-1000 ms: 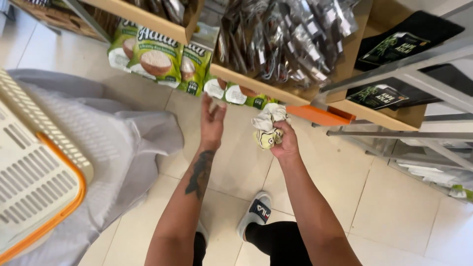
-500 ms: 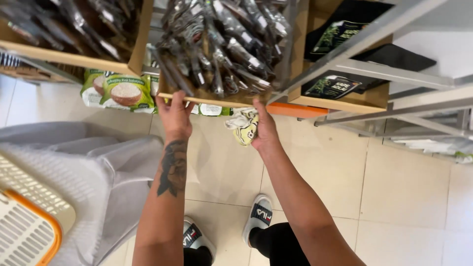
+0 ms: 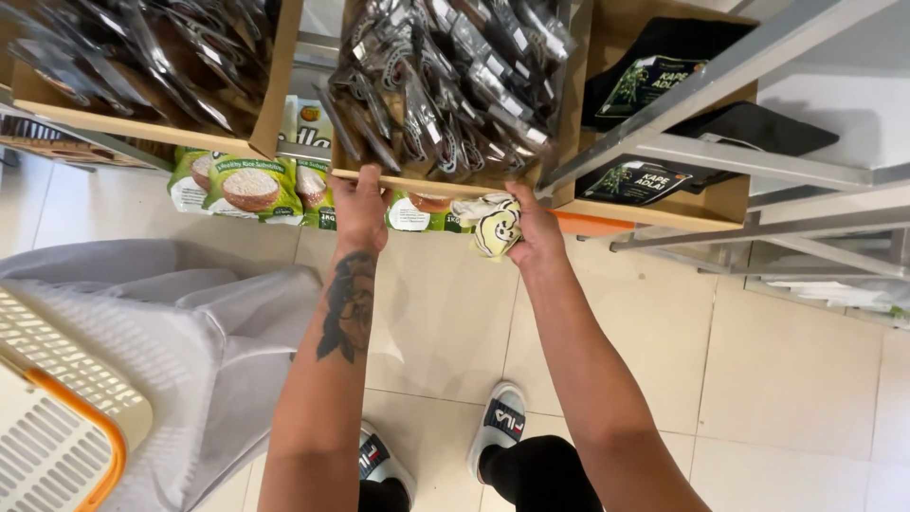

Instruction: Wiping bags of rice substitute with a cloth and placing them into a shopping basket.

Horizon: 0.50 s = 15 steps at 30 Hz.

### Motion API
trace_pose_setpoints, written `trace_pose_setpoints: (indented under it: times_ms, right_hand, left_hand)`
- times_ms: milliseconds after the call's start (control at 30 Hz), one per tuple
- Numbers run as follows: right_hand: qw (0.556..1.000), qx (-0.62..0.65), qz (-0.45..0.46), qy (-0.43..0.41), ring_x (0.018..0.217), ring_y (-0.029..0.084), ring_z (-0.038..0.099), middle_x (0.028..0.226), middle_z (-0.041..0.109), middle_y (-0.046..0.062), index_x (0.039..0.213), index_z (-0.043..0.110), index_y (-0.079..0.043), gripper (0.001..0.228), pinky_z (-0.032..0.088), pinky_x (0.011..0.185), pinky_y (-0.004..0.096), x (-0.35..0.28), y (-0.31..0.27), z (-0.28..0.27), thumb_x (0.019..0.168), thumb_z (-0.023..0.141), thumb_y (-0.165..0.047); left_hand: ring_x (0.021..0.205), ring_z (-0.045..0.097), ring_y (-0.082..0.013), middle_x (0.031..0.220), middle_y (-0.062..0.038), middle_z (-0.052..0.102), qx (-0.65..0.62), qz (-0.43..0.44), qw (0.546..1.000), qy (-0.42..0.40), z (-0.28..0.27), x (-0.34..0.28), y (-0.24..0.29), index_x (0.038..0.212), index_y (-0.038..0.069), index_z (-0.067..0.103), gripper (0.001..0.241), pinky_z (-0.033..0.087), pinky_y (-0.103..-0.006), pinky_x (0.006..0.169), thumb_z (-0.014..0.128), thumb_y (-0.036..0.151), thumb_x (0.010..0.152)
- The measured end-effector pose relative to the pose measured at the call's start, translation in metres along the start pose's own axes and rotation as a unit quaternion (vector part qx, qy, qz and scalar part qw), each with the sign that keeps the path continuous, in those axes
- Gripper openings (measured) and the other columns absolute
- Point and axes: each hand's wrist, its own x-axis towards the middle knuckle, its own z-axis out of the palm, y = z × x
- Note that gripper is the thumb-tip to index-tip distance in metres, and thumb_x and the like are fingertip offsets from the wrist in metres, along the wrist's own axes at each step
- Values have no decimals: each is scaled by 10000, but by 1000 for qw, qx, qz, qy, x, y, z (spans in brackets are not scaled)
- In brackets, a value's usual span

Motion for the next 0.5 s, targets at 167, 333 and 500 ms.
trace_pose_setpoints:
  times_ms: [167, 333, 500]
  right_hand:
    - [998, 30, -5, 46, 975, 287, 764, 1120, 738, 179, 1282, 561, 46, 560, 673, 841, 488, -15, -5, 20, 832, 785, -202]
    - [996, 33, 5, 79, 1011, 317, 765, 1157, 736, 217, 1314, 528, 68, 663, 624, 837, 511, -23, -7, 29, 805, 819, -243]
    - [998, 13, 6, 63, 1033, 304, 759, 1156, 746, 208, 1299, 526, 56, 702, 657, 892, 494, -42, -8, 34, 779, 826, -308]
  left_hand:
    - [1121, 587, -211, 1292, -82, 557, 30, -19, 999, -4, 11, 18, 11, 1483, 157, 276, 675, 551, -406, 936, 660, 153, 928]
    - [1165, 576, -240, 1351, -119, 541, 76, -41, 996, 7, 14, 17, 18, 1563, 193, 143, 834, 541, -415, 966, 679, 218, 924]
    - [1323, 472, -241, 1533, -112, 392, 73, 22, 997, -11, -4, 15, -2, 1628, 157, 35, 982, 465, -416, 1069, 748, 311, 970]
